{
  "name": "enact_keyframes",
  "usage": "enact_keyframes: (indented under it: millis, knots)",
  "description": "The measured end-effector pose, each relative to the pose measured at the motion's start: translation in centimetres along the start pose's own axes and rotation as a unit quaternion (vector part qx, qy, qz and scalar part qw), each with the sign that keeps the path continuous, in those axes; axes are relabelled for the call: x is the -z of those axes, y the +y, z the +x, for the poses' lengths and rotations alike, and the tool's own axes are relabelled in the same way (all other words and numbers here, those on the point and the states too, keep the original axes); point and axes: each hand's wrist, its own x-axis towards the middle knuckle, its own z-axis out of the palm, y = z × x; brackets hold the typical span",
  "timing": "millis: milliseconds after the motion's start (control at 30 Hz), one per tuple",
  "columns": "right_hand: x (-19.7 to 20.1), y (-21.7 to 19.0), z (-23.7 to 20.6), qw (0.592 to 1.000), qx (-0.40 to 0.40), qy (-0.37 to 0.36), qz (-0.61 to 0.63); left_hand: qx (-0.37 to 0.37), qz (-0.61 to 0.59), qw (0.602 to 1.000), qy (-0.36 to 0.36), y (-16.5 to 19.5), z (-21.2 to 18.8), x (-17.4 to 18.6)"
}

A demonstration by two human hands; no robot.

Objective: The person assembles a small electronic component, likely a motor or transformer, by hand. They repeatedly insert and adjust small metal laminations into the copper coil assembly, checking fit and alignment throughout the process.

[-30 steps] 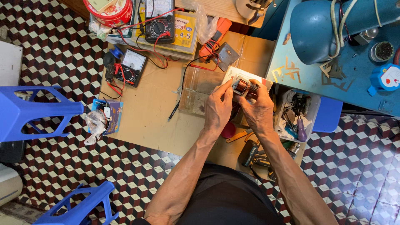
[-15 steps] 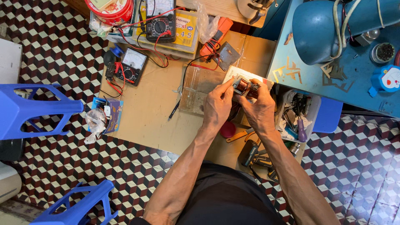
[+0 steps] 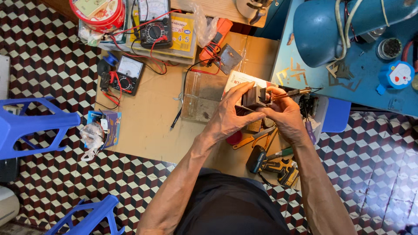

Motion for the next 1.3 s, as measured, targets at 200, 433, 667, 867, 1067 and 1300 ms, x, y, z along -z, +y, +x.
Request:
enact_keyframes:
  millis: [200, 433, 667, 867, 1067, 1300]
  knots:
    - [1.4, -0.5, -0.6, 0.999, -0.003, -0.026, 0.035, 0.078, -0.114, 0.985, -0.099, 0.0, 2.3, -0.6]
    - [-0.1, -0.6, -1.7, 0.978, -0.033, -0.017, 0.205, 0.113, -0.052, 0.992, 0.016, 0.3, 1.9, -2.9]
    - [-2.4, 0.9, -1.2, 0.959, -0.021, 0.018, 0.282, -0.014, 0.112, 0.985, 0.128, 0.1, 1.5, -3.8]
    - [-2.9, 1.2, -0.9, 0.96, -0.048, 0.068, 0.266, -0.008, 0.111, 0.979, 0.171, -0.4, 1.0, -4.6]
    - [-3.1, 0.6, -1.1, 0.961, -0.05, 0.042, 0.268, -0.014, 0.142, 0.972, 0.185, -0.3, 0.9, -5.2]
    - [-3.4, 0.4, -0.8, 0.946, -0.054, 0.042, 0.317, -0.029, 0.151, 0.969, 0.192, 0.2, 0.9, -5.5]
